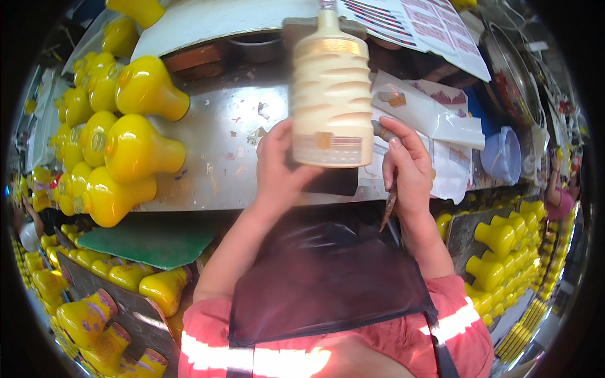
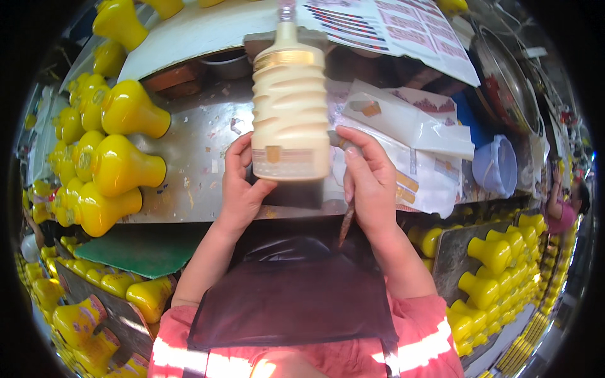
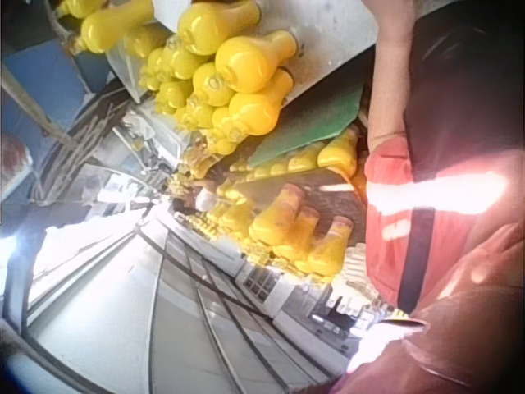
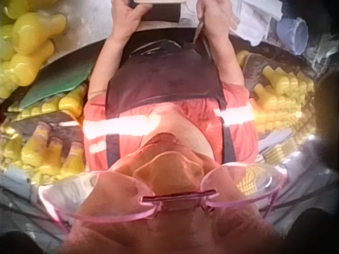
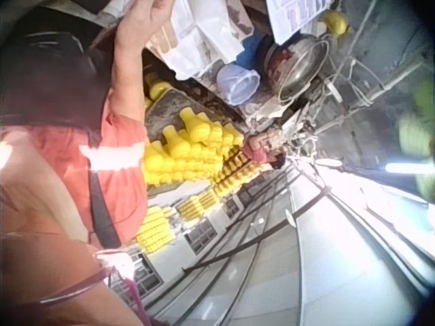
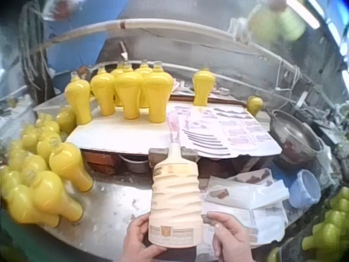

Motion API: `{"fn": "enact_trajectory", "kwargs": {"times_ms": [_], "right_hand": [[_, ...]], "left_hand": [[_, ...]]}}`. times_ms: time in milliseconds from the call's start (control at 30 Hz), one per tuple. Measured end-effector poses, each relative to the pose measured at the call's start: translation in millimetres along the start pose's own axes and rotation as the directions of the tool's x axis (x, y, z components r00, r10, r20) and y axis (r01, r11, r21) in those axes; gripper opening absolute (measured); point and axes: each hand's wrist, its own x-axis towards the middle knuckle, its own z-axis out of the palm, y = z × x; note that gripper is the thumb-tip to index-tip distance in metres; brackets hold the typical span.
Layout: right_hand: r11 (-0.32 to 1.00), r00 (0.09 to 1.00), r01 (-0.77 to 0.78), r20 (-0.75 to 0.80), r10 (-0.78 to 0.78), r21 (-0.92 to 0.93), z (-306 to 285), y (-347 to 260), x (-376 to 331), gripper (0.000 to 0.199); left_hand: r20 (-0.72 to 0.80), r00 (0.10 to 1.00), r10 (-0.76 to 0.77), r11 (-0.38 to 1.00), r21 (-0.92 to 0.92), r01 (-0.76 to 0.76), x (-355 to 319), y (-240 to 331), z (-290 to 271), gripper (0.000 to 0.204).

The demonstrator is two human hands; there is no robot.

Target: The person applies adhesive labels to the bodies of plastic bottles. They pick up each bottle, smooth a label onto its surface, and place the labeled bottle on a nearby shelf. The person repeats this process for several bottles.

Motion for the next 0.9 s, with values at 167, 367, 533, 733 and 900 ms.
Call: {"fn": "enact_trajectory", "kwargs": {"times_ms": [167,367,533,733,900], "right_hand": [[1.000,0.999,0.008,0.048,-0.008,0.010,2,-4,-4,0.030],[0.997,0.998,0.057,0.036,-0.055,-0.044,2,2,1,0.031],[1.000,0.999,-0.005,0.036,0.006,-0.012,-1,16,5,0.030],[0.995,0.992,-0.096,0.082,0.097,-0.010,0,28,12,0.037],[0.998,0.995,-0.056,0.086,0.059,-0.037,12,30,8,0.053]], "left_hand": [[0.145,0.983,-0.113,0.926,-0.342,0.157,-3,-2,-2,0.084],[0.138,0.982,-0.130,0.896,-0.407,0.176,-3,9,2,0.079],[0.079,0.990,-0.113,0.962,-0.239,0.129,-5,14,3,0.082],[0.051,0.999,-0.004,0.999,-0.035,0.006,-4,26,-4,0.077],[0.022,0.985,-0.171,0.909,-0.382,0.166,-4,38,1,0.052]]}}
